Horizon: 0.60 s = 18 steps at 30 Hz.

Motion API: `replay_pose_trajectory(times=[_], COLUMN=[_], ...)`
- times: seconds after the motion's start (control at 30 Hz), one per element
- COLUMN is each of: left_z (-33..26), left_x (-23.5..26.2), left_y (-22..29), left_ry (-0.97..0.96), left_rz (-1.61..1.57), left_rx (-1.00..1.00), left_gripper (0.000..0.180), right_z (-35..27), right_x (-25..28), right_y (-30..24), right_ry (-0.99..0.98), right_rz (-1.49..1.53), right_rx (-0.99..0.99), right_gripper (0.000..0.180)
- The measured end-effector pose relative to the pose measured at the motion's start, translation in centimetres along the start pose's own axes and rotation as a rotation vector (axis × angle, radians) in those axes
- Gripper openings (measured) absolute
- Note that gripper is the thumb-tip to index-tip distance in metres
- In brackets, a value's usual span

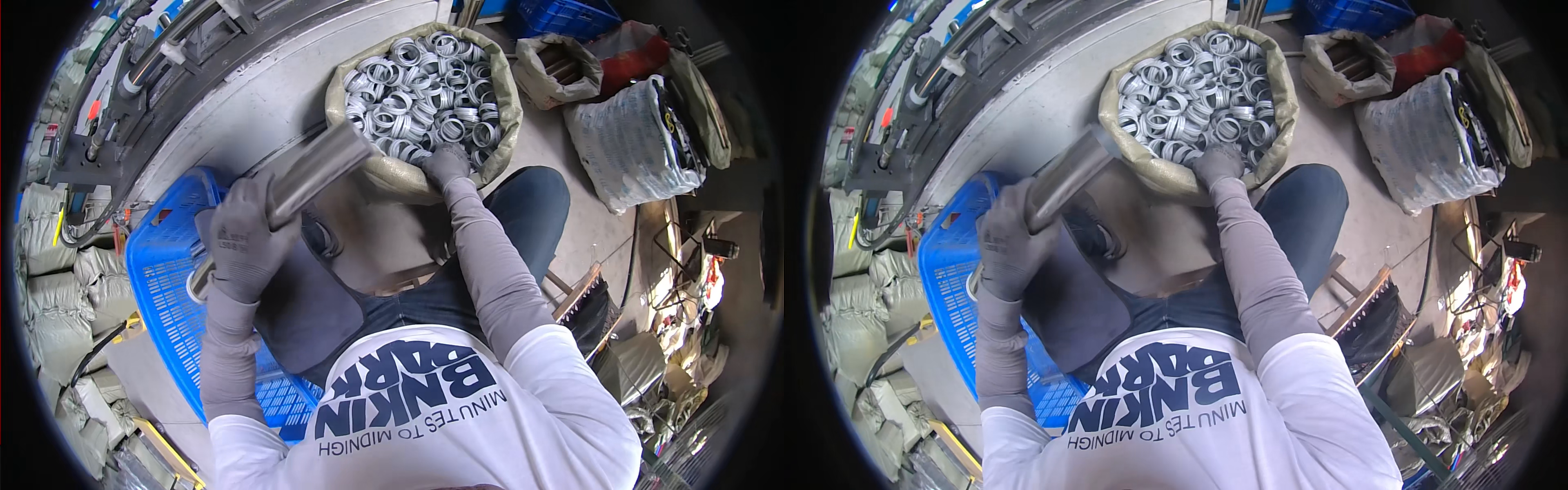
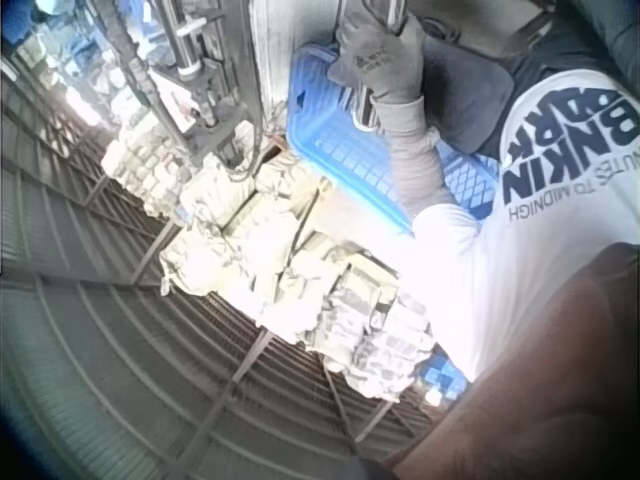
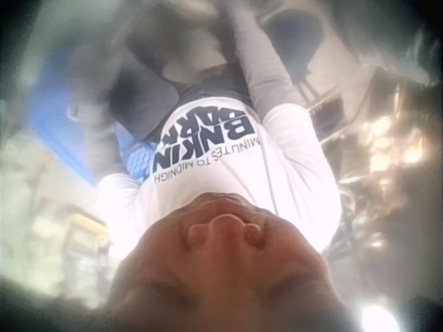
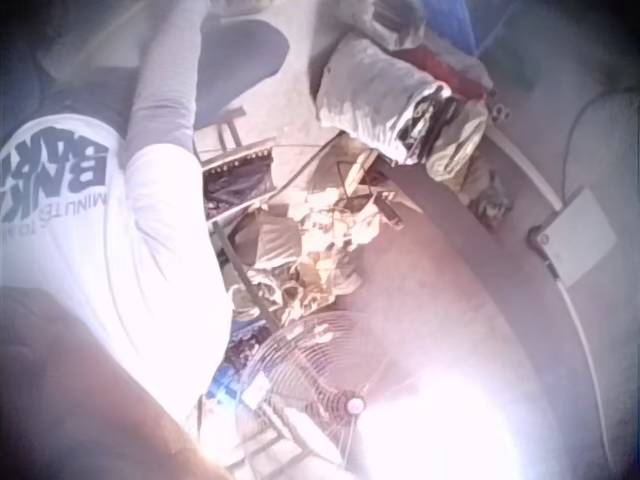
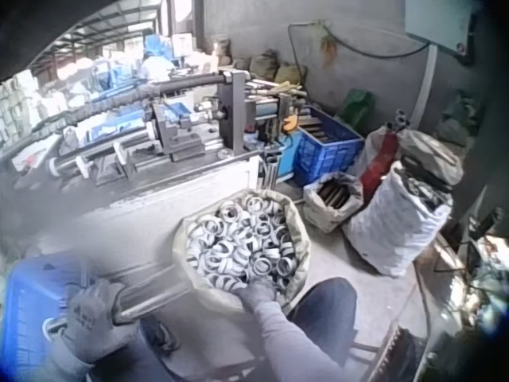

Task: The recorder picks up metal rings from a bag, slides them onto a mandrel/tube, and then places the assembled part into a machine for processing.

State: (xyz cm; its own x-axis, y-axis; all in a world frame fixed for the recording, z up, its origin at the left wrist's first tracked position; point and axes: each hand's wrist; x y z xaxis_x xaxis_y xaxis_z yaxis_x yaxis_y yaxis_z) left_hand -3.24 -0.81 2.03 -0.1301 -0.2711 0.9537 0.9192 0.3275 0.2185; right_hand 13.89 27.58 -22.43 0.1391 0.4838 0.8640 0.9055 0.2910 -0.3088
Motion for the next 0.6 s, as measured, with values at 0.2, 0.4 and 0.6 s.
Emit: replay_pose_trajectory(times=[0.2, 0.4, 0.6], left_z=[-1.0, -2.0, -1.8], left_x=[-1.2, -1.1, -1.5], left_y=[-0.5, -0.5, -0.3], left_ry=[-0.080, -0.083, -0.077], left_rz=[0.029, 0.009, 0.008], left_rx=[0.044, 0.005, 0.008], left_gripper=[0.052, 0.052, 0.055], right_z=[-0.3, -4.7, -6.9], right_x=[0.8, 8.8, 9.4], right_y=[0.9, -2.9, -4.9], right_ry=[0.242, -0.586, -0.755], right_rz=[0.276, 1.798, 1.935], right_rx=[0.082, 0.648, 0.727], right_gripper=[0.055, 0.056, 0.061])
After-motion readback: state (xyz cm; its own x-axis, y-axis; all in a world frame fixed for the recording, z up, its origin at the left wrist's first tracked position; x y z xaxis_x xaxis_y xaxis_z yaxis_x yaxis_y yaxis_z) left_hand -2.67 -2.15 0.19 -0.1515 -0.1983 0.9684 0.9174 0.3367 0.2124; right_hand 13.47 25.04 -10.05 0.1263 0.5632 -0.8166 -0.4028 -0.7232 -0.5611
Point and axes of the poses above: each hand's wrist, its own z-axis towards the middle knuckle, its own x-axis out of the back of the hand, y = z × x, and after that the axes turned 5 degrees about -y, right-handed
